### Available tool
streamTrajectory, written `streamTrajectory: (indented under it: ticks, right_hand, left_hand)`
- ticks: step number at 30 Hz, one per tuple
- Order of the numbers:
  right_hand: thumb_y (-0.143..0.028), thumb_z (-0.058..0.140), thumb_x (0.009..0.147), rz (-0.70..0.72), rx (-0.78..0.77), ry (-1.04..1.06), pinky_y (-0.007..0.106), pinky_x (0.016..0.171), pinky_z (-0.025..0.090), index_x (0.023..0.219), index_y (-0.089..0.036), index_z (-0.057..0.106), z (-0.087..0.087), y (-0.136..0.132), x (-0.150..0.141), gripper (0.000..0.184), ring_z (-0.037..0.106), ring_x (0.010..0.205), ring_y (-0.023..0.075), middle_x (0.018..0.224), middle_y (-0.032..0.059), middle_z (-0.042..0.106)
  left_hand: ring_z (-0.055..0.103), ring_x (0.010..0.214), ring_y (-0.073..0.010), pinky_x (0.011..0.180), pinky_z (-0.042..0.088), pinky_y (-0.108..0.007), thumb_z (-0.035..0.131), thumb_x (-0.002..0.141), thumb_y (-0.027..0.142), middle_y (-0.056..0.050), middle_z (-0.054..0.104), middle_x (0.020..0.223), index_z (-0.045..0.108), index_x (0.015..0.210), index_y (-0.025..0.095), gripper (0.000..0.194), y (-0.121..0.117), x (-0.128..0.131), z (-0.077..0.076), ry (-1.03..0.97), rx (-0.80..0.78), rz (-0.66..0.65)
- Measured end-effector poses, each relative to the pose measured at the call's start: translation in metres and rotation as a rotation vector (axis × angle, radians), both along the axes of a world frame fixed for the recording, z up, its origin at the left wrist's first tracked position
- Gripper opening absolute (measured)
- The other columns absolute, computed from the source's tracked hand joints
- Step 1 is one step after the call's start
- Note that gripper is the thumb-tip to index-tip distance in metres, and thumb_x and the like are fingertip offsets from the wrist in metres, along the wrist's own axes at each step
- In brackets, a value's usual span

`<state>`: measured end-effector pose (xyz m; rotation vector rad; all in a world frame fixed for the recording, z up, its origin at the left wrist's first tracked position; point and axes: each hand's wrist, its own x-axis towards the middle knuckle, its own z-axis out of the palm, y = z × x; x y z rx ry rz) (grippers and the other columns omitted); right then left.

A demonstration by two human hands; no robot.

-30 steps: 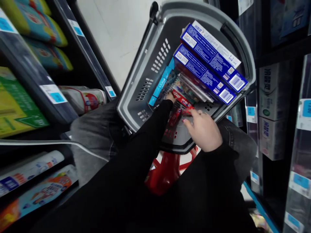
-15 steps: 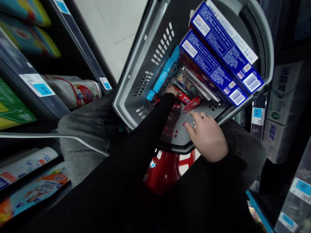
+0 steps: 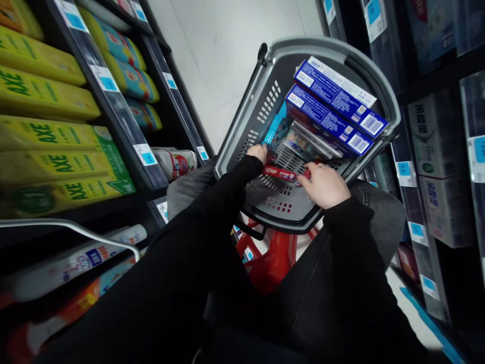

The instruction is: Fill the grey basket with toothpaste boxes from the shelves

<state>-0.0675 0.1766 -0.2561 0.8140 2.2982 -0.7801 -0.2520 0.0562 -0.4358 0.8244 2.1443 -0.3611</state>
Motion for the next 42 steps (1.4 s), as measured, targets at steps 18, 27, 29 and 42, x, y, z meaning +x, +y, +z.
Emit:
streamTrajectory:
  ticks: [18, 27, 29, 42]
  right_hand:
    - [-0.036, 0.045, 0.095, -0.033, -0.046, -0.012, 0.037, 0.090, 0.045, 0.118, -0.011, 0.062, 0.002, 0.003, -0.002, 0.038, 0.062, 0.105, 0.0270, 0.113, 0.0181, 0.065]
    - [-0.035, 0.046, 0.094, -0.040, -0.043, 0.004, 0.039, 0.090, 0.045, 0.118, -0.010, 0.063, 0.001, 0.003, -0.002, 0.038, 0.062, 0.103, 0.0265, 0.112, 0.0182, 0.065]
    - [-0.035, 0.046, 0.094, -0.042, -0.038, 0.009, 0.039, 0.089, 0.045, 0.117, -0.010, 0.063, 0.000, 0.002, -0.002, 0.038, 0.062, 0.103, 0.0263, 0.111, 0.0179, 0.065]
    - [-0.034, 0.047, 0.094, -0.034, -0.012, -0.012, 0.038, 0.089, 0.045, 0.116, -0.012, 0.063, -0.001, 0.000, -0.002, 0.036, 0.061, 0.105, 0.0269, 0.110, 0.0170, 0.066]
  left_hand:
    - [0.066, 0.100, -0.0300, 0.085, 0.048, -0.035, 0.049, 0.093, 0.039, -0.019, 0.068, 0.101, 0.061, 0.121, 0.008, 0.044, -0.001, 0.023, -0.015, 0.004, -0.093, -0.185]
    - [0.063, 0.101, -0.0279, 0.086, 0.046, -0.033, 0.045, 0.094, 0.025, -0.021, 0.066, 0.103, 0.063, 0.111, 0.003, 0.033, -0.002, 0.008, -0.018, 0.056, -0.136, -0.176]
    - [0.063, 0.101, -0.0293, 0.084, 0.047, -0.037, 0.035, 0.097, 0.023, -0.024, 0.064, 0.109, 0.055, 0.124, 0.001, 0.040, -0.009, 0.018, -0.021, 0.086, -0.121, -0.161]
    - [0.046, 0.131, -0.0271, 0.115, 0.026, -0.052, 0.047, 0.095, 0.021, -0.015, 0.055, 0.134, 0.056, 0.130, 0.013, 0.038, -0.032, 0.069, -0.078, -0.229, 0.043, -0.317]
